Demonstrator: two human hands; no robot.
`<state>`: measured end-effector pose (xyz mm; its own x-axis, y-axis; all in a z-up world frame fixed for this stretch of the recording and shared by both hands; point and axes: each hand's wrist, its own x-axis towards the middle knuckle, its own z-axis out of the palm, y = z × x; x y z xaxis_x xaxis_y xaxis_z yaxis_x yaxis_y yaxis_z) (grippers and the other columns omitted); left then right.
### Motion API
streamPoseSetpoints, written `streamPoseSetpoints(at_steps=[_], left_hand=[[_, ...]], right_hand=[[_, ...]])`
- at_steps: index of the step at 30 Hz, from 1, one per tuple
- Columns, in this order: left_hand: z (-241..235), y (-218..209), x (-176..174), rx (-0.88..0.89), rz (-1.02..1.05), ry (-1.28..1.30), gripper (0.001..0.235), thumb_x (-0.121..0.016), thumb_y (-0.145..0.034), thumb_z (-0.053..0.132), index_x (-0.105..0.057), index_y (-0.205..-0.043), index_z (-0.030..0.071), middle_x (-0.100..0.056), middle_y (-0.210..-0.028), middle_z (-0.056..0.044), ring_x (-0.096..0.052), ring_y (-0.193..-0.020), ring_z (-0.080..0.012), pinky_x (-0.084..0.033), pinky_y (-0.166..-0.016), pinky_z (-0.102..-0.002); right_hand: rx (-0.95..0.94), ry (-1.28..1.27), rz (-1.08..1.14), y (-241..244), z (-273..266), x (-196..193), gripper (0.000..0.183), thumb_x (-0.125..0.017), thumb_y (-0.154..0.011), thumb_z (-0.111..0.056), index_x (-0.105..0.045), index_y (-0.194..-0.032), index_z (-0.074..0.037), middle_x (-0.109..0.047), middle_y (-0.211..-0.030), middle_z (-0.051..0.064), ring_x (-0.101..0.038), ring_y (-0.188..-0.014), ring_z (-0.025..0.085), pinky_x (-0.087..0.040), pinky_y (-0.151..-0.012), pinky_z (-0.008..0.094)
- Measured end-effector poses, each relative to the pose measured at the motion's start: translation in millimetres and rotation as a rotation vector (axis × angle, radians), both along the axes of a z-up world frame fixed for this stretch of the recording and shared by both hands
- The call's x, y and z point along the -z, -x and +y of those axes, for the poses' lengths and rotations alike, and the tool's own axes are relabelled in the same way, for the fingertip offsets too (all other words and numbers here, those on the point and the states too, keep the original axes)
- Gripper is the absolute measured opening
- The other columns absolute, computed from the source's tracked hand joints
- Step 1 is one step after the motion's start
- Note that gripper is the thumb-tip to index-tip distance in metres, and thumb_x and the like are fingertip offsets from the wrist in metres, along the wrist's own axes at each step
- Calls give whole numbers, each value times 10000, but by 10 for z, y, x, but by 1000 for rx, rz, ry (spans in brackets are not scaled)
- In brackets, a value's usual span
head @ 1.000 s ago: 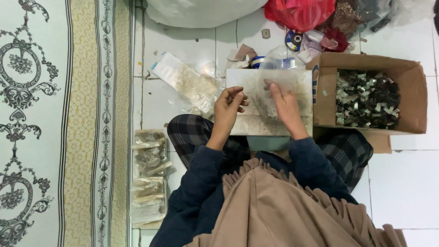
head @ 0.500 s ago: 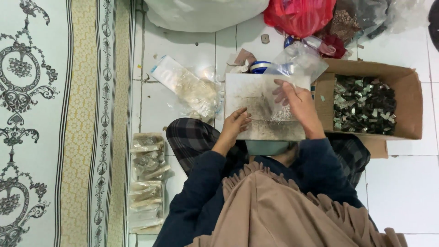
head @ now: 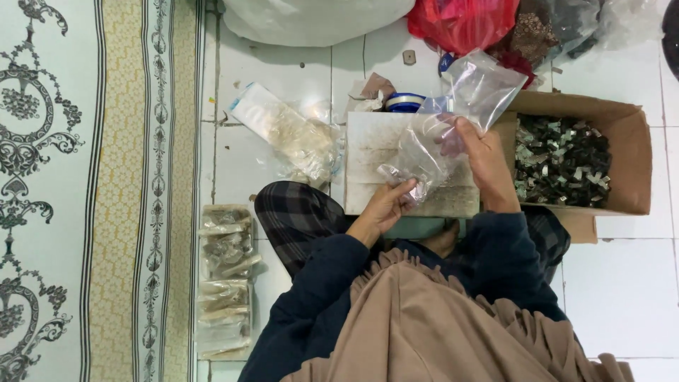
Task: The person is sorting and bagging small metal components, picking them from a box and placing them into small plastic bags while sitting on the floor.
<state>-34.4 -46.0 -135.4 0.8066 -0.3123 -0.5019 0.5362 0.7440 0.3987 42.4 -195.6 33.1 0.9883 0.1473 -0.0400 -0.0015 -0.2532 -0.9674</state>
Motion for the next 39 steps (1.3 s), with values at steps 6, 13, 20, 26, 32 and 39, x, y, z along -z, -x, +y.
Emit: streamPoseSetpoints(at_steps=[6, 13, 20, 26, 32, 39], left_hand=[[17, 26, -46, -16, 13, -27, 265, -854, -893, 294, -632, -936, 157, -674, -766, 68, -725, -707, -83, -609, -713, -226], [-67, 126, 62, -22, 30, 18, 236, -837, -891, 147, -623, -991, 145, -684, -824, 30, -755, -753, -137, -638, -728, -268], [-66, 110, 25, -90, 102, 30, 246, -845, -899, 224, -618, -937, 136, -687, -777, 24, -747, -695, -122, -650, -708, -274], [-94, 132, 562, -14, 146, 16, 509, -749, -999, 346, -421, -1294, 93, -498, -1149, -65, -576, -1117, -247, -536, -1013, -419], [15, 271, 421, 109, 110, -24, 655, -660, -1049, 254, -299, -1544, 23, -523, -1328, -188, -572, -1291, -344, -500, -1102, -450], [97, 295, 295, 146, 83, -88, 586, -635, -1048, 227, -400, -1544, 22, -591, -1356, -197, -623, -1256, -299, -553, -1020, -321]], right_hand=[[119, -43, -62, -87, -86, 213, 270, -639, -1132, -309, -736, -956, -129, -598, -792, -11, -540, -757, 86, -465, -693, 248], [110, -145, 5, -23, 178, 51, 278, -649, -1098, -329, -735, -914, -139, -601, -773, -51, -554, -719, 38, -519, -666, 217], [80, -153, -7, -135, 58, 270, 257, -671, -1094, -296, -758, -979, -82, -660, -741, 39, -660, -662, 97, -591, -636, 254], [24, 30, -57, -217, 38, 571, 216, -680, -1082, -253, -779, -1101, -62, -736, -808, 101, -717, -749, 161, -580, -704, 295], [24, 317, -50, -359, -5, 942, 218, -675, -1046, -266, -792, -1162, -124, -759, -893, 131, -745, -899, 254, -556, -797, 391], [31, 167, -161, -527, 52, 424, 148, -713, -1032, -185, -796, -1108, -89, -749, -863, 86, -708, -877, 157, -550, -860, 334]])
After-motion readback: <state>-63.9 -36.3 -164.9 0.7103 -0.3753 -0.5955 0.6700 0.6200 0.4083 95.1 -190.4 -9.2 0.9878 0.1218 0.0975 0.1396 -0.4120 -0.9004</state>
